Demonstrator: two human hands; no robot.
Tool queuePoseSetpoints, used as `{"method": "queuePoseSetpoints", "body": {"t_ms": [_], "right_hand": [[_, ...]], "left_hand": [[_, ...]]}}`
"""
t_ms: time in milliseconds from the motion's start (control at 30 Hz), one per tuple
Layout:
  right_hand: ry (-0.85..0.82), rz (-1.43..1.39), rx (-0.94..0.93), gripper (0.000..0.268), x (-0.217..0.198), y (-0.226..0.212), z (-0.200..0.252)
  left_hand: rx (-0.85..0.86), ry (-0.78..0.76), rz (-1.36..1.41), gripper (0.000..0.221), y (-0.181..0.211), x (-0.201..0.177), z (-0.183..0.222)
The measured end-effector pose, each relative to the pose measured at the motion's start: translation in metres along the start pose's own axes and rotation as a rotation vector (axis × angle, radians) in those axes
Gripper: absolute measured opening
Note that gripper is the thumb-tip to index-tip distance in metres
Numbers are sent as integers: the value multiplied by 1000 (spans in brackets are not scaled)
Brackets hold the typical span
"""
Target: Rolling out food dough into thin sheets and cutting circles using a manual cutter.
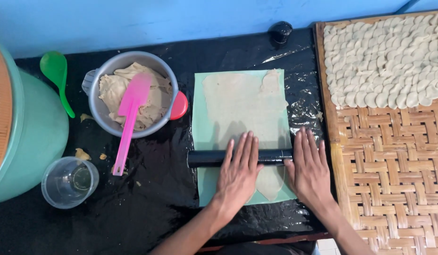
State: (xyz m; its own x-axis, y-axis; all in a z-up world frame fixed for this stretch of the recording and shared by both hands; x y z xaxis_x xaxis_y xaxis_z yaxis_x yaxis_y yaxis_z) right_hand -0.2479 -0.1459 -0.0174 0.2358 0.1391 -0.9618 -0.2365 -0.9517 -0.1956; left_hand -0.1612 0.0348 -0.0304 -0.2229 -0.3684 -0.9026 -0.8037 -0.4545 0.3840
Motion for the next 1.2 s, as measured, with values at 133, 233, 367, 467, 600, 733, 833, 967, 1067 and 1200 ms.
{"method": "queuePoseSetpoints", "body": {"t_ms": [133,233,367,467,600,733,833,967,1067,1200], "right_hand": [[-5,-21,11,65,-3,-2,45],[-37,-62,27,64,-17,-10,69],[117,-296,205,46,-18,-12,90],[281,-327,394,42,4,-5,109],[-8,-416,810,55,33,8,121],[-219,-731,995,56,53,21,116],[-136,-1393,1040,52,70,38,117],[28,-1605,1075,44,60,44,107],[126,-1541,1046,42,74,71,117],[301,-1455,1040,39,106,110,137]], "left_hand": [[46,-67,-131,64,17,-12,30],[87,-28,-84,66,21,-23,42],[106,-87,-37,43,9,-26,42],[162,-51,-41,41,-3,-30,40],[111,51,-29,41,-26,-13,40],[-16,167,28,42,-40,-65,40],[-159,297,-15,40,-56,-77,43],[-424,321,-151,41,-78,-76,44],[-507,330,-178,40,-90,-72,38],[-366,566,-292,45,-100,-74,28]]}}
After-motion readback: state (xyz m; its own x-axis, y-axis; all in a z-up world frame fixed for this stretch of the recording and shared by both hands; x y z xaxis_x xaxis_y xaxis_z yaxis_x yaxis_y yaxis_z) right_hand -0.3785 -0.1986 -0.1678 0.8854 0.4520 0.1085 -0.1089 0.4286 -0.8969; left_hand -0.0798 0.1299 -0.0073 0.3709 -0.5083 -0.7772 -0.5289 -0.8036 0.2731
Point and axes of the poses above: each hand's wrist, its own z-axis away from the middle knuckle, its own x-axis out of the palm, y = z × x, the point moved 1 cm from there along -z, towards the middle knuckle, and after that the axes turned 6 degrees about x, right-handed, at the moved point
